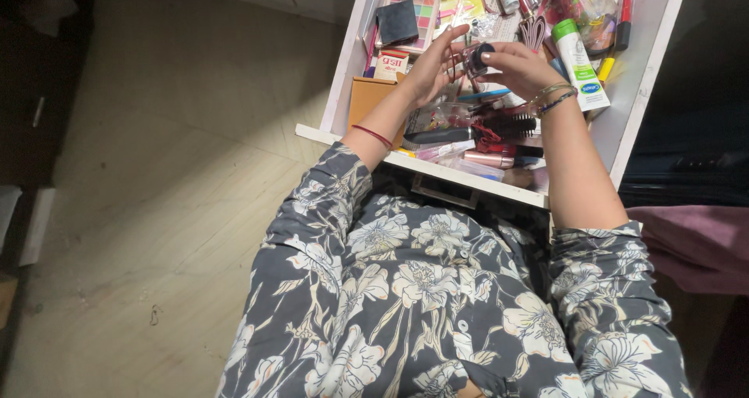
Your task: The person organizes a drawer by picking up and relocating various makeup products and beauty tools, including compacts, palettes, tubes, brushes, and small bags, by hand.
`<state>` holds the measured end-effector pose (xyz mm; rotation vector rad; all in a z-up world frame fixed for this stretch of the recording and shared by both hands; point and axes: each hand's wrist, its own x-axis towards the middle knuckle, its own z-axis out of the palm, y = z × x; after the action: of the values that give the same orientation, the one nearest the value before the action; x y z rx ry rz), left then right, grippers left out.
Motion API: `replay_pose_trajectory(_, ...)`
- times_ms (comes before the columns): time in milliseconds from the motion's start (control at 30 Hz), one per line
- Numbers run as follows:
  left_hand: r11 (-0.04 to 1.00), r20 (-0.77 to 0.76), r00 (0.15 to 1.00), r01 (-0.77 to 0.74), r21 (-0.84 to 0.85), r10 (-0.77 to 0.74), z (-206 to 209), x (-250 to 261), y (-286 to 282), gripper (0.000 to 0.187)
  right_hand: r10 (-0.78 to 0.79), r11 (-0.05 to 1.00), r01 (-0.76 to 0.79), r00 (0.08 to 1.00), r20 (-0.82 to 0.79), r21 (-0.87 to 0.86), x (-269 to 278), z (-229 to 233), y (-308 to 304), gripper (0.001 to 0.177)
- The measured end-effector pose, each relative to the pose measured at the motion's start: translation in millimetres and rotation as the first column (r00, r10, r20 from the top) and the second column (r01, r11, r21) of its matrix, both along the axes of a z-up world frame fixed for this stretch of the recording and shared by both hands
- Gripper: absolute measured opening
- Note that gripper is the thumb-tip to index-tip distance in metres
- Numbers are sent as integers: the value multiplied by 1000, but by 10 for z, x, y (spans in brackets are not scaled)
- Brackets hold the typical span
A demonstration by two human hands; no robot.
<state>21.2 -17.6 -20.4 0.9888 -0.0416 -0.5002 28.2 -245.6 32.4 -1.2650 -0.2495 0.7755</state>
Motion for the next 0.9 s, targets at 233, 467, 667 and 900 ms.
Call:
replay_pose_trajectory(233, 997, -65, 997, 38, -67, -43, -56, 4, -41, 78, 61, 997, -59, 998, -33, 50, -101, -4, 187, 31)
replay_pose_trajectory(467, 449, 416, 909, -379, 809, 18, 57, 120, 219, 42, -219, 974, 226, 967, -132, 36, 64, -82, -55, 18)
replay_pose_trajectory(667, -52, 493, 790, -546, 836, -364, 380, 291, 934, 60, -376, 927, 374, 922, -94, -39, 117, -204, -205, 12)
replay_pose_trajectory(900, -181, 439, 806, -538, 823, -398, 330, 284, 794, 95, -359, 933, 355, 929, -88, -60, 125, -188, -199, 10)
